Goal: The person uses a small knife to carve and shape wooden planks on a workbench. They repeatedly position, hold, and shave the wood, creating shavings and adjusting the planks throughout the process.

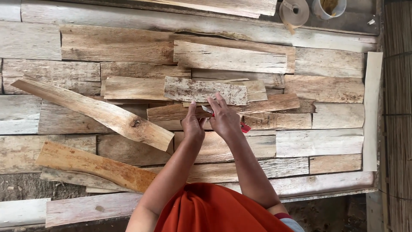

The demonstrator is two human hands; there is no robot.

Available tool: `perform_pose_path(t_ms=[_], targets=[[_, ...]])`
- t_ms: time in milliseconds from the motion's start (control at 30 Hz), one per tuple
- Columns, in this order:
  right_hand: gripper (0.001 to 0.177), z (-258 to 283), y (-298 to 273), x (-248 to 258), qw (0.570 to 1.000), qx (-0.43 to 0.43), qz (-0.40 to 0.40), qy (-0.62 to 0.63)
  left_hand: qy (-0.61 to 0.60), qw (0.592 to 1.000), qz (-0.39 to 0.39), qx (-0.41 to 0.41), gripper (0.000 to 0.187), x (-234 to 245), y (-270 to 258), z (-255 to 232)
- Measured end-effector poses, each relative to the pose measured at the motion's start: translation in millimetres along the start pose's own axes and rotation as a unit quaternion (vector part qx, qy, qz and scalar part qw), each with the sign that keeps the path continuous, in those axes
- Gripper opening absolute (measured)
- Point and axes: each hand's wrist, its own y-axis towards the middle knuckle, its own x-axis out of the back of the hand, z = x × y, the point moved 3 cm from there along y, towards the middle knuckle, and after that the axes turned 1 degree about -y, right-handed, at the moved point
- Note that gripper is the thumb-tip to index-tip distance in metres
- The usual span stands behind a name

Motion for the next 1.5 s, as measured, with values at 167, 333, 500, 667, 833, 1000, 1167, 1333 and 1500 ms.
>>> perform_pose_path(t_ms=[167,333,500,667,833,1000,1167,1333,1500], targets=[[0.074,0.0,-16.0,14.0,1.0,-0.012,-0.015,-0.004,-0.038,0.999,0.02,0.0,0.064,-0.2,1.0,16.8],[0.067,-1.8,-36.2,32.7,0.998,-0.037,-0.054,0.008,-0.018,0.998,0.054,0.015,0.083,-24.1,-45.9,6.5],[0.063,-13.1,-55.4,51.3,0.99,-0.06,-0.12,0.034,0.011,0.997,0.068,-0.023,0.093,-33.9,-44.0,25.0],[0.058,-25.4,-49.0,53.4,0.988,-0.038,-0.147,0.013,0.038,0.997,0.05,-0.042,0.099,-31.7,-64.9,0.1],[0.047,-33.4,-11.3,51.7,0.987,-0.026,-0.159,-0.009,0.011,0.998,0.043,-0.05,0.096,-24.0,-62.0,-8.0],[0.04,-38.8,44.3,51.1,0.994,-0.051,-0.096,0.001,-0.004,0.999,0.01,-0.044,0.093,-37.3,-40.9,-5.3],[0.042,-57.0,112.0,45.9,0.991,-0.09,-0.093,0.025,0.006,0.999,-0.025,-0.037,0.094,-50.5,-45.0,-11.6],[0.034,-36.8,151.7,74.0,0.99,-0.087,-0.1,0.04,0.099,0.995,-0.014,0.018,0.053,-47.7,-25.4,-12.6],[0.089,-27.1,174.4,78.3,0.992,-0.127,0.003,0.006,0.136,0.989,-0.043,0.049,0.041,-52.7,-20.3,-18.9]])
